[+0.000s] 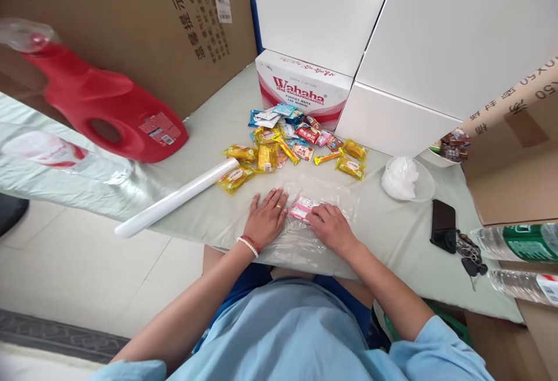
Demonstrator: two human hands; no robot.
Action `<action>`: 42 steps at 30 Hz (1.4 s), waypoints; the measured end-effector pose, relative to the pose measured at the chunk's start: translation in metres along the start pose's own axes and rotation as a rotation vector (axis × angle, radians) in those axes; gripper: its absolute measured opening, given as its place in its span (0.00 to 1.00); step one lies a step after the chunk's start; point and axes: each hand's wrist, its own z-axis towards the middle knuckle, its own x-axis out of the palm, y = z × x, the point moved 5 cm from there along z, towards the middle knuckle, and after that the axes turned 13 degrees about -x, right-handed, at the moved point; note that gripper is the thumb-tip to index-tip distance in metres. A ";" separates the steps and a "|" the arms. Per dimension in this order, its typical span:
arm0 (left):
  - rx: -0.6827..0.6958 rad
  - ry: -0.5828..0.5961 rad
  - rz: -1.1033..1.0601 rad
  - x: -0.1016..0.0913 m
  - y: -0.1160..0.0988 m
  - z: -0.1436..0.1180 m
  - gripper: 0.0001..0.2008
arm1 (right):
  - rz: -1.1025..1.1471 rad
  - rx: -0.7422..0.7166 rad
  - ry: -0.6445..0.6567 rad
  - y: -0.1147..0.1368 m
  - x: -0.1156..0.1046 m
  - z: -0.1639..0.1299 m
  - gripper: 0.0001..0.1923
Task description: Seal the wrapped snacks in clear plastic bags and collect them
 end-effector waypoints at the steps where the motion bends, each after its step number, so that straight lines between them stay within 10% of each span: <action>1: 0.003 0.002 0.001 0.000 0.000 0.000 0.27 | 0.010 -0.017 0.015 0.003 0.005 -0.005 0.15; 6: 0.013 -0.003 0.007 -0.001 -0.001 0.001 0.27 | 0.017 0.085 -0.063 0.001 0.013 -0.007 0.28; 19: -0.025 -0.012 -0.018 0.000 0.000 -0.001 0.27 | 0.090 0.095 0.031 -0.013 0.009 -0.004 0.21; 31: -0.005 -0.013 -0.030 0.001 0.002 0.000 0.27 | -0.307 0.518 0.148 -0.191 -0.028 0.147 0.27; 36: -0.010 -0.031 -0.044 0.002 0.003 0.000 0.27 | -0.424 0.413 0.259 -0.207 -0.027 0.190 0.22; 42: -0.004 -0.032 -0.047 0.002 0.003 -0.001 0.27 | -0.455 0.453 0.283 -0.209 -0.062 0.162 0.19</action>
